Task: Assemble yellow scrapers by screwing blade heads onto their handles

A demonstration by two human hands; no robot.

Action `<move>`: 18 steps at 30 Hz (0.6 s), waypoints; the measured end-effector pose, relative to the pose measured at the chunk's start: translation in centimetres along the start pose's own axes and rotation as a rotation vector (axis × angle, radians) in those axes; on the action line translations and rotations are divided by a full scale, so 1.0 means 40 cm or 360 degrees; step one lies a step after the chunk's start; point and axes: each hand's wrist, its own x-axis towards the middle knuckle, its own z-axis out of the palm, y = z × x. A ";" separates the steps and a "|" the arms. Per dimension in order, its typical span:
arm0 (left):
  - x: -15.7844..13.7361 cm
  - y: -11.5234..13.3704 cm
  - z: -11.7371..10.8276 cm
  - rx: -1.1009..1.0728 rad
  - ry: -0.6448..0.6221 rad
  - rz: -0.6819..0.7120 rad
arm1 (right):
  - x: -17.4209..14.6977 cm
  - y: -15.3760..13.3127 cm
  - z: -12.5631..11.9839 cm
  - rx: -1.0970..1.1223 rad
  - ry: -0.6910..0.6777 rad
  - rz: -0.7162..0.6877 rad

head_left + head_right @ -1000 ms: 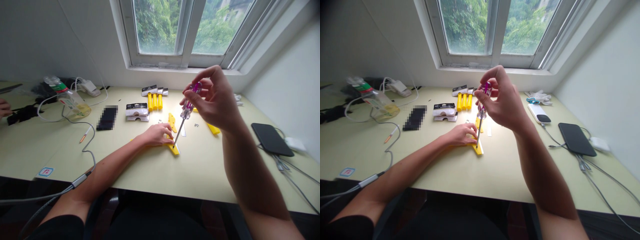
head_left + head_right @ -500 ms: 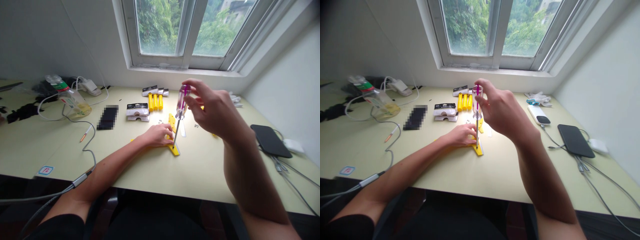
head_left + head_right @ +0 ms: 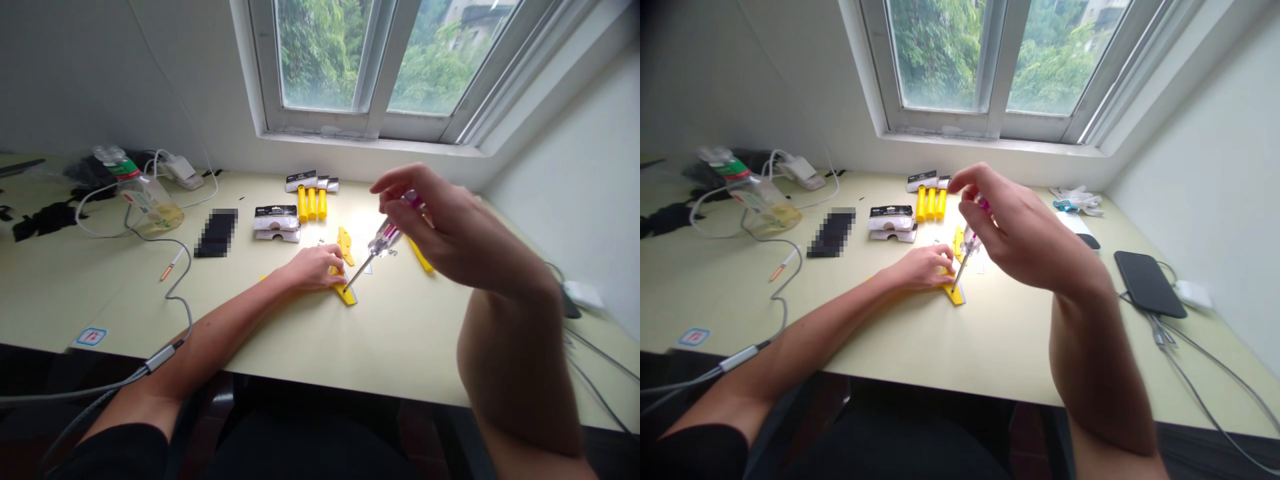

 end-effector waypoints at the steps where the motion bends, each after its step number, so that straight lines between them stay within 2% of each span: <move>1: 0.000 0.000 0.000 0.0001 -0.0001 -0.0002 | -0.003 0.004 -0.005 0.0056 -0.0078 0.0009; 3: -0.001 0.001 -0.001 0.0000 -0.0003 -0.0003 | -0.007 0.009 -0.008 -0.0025 -0.0098 0.0156; 6: -0.001 0.002 -0.002 -0.0002 -0.0009 -0.0010 | -0.008 0.011 -0.001 -0.0321 0.0122 0.0431; 9: -0.001 0.002 -0.002 -0.0025 -0.0018 -0.0032 | -0.010 0.018 -0.008 -0.0210 0.0129 0.0281; 12: -0.002 0.002 -0.002 -0.0057 -0.0020 -0.0053 | -0.013 0.026 -0.028 0.0169 -0.0031 0.0092; 14: -0.004 0.002 -0.002 -0.0073 -0.0012 -0.0057 | -0.013 0.030 -0.033 0.0378 -0.0073 0.0098; 16: -0.005 0.003 -0.004 -0.0087 -0.0008 -0.0053 | -0.009 0.032 -0.024 0.0479 0.0009 0.0138; 18: -0.005 0.004 -0.006 -0.0100 -0.0010 -0.0051 | -0.003 0.032 -0.004 0.0593 0.0185 0.0123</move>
